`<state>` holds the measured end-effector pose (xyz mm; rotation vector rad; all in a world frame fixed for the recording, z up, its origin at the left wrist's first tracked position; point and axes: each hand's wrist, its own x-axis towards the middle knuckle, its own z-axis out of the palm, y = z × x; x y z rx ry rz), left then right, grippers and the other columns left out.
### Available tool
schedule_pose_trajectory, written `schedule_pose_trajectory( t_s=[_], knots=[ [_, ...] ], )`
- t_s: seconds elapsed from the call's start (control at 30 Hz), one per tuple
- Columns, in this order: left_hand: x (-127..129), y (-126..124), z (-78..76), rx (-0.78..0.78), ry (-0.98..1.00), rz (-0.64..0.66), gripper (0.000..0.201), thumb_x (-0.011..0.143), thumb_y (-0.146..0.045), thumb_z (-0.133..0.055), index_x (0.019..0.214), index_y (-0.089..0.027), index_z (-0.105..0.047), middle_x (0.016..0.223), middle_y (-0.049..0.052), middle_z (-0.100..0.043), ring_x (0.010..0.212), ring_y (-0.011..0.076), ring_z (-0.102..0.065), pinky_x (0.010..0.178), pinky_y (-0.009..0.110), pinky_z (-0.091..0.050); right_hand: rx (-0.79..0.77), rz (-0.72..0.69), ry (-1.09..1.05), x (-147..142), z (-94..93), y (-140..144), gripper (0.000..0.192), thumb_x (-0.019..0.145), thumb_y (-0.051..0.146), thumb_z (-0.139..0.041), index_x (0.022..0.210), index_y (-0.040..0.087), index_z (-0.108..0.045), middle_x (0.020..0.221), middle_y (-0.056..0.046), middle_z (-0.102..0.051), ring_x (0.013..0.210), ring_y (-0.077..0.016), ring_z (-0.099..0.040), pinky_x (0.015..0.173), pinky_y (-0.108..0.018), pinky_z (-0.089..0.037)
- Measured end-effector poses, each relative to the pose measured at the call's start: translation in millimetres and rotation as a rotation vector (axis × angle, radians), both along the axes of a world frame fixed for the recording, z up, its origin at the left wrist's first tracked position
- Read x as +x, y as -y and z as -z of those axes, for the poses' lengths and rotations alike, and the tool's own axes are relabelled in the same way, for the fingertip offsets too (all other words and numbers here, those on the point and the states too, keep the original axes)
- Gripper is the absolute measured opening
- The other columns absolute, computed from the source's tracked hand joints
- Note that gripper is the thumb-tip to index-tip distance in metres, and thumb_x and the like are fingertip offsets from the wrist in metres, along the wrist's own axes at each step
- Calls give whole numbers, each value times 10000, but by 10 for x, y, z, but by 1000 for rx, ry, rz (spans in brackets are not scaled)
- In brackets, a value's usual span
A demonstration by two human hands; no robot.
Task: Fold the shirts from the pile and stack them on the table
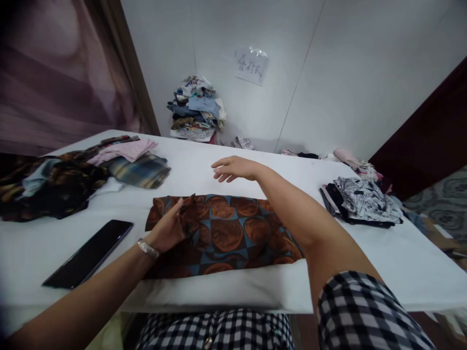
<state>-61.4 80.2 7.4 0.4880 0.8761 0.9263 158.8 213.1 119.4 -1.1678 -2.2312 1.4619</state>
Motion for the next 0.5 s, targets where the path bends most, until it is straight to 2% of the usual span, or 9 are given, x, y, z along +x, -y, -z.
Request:
schedule_pose_trajectory(
  t_s=[0.1, 0.2, 0.3, 0.4, 0.43, 0.5],
  knots=[
    [-124, 41, 120, -65, -90, -36, 326, 875, -403, -569, 1065, -155, -663, 926, 94, -741, 816, 209, -705, 662, 288, -560, 23, 162, 49, 435, 227, -38, 381, 904, 328, -569, 1248, 165, -581, 1143, -131, -691, 966, -192, -672, 885, -376, -544],
    [-112, 48, 115, 7, -164, -150, 221, 821, -279, -621, 1005, -164, -661, 895, 62, -741, 799, 178, -701, 670, 247, -555, 151, 292, 313, 1039, 553, 13, 342, 889, 290, -576, 1204, 169, -631, 1124, -117, -704, 1007, -217, -661, 943, -400, -513],
    [-56, 6, 3, 70, -278, -206, 294, 789, -248, -601, 1078, -201, -627, 876, 19, -734, 767, 172, -694, 646, 254, -557, 329, 372, 536, 1544, 904, 120, 361, 834, 214, -607, 1187, 168, -666, 1201, -104, -677, 1115, -242, -621, 1022, -379, -454],
    [-111, -97, -100, 177, -382, -147, 426, 797, -285, -540, 1218, -224, -568, 924, 15, -725, 775, 194, -684, 636, 297, -566, 359, 461, 585, 1871, 1184, 235, 426, 822, 185, -573, 1242, 156, -639, 1271, -92, -639, 1152, -229, -607, 1016, -340, -459],
    [-170, -146, -104, 212, -429, -175, 452, 799, -291, -535, 1245, -221, -552, 937, 18, -720, 781, 192, -677, 643, 298, -567, 354, 486, 586, 1948, 1252, 269, 445, 821, 173, -556, 1260, 153, -625, 1278, -89, -635, 1152, -221, -608, 1015, -333, -459],
    [-336, -252, -51, 266, -588, -330, 489, 817, -304, -534, 1296, -210, -510, 957, 27, -706, 797, 171, -664, 670, 279, -560, 355, 522, 593, 2067, 1352, 329, 480, 812, 141, -532, 1286, 154, -604, 1281, -83, -634, 1152, -208, -608, 1021, -330, -454]
  ],
)
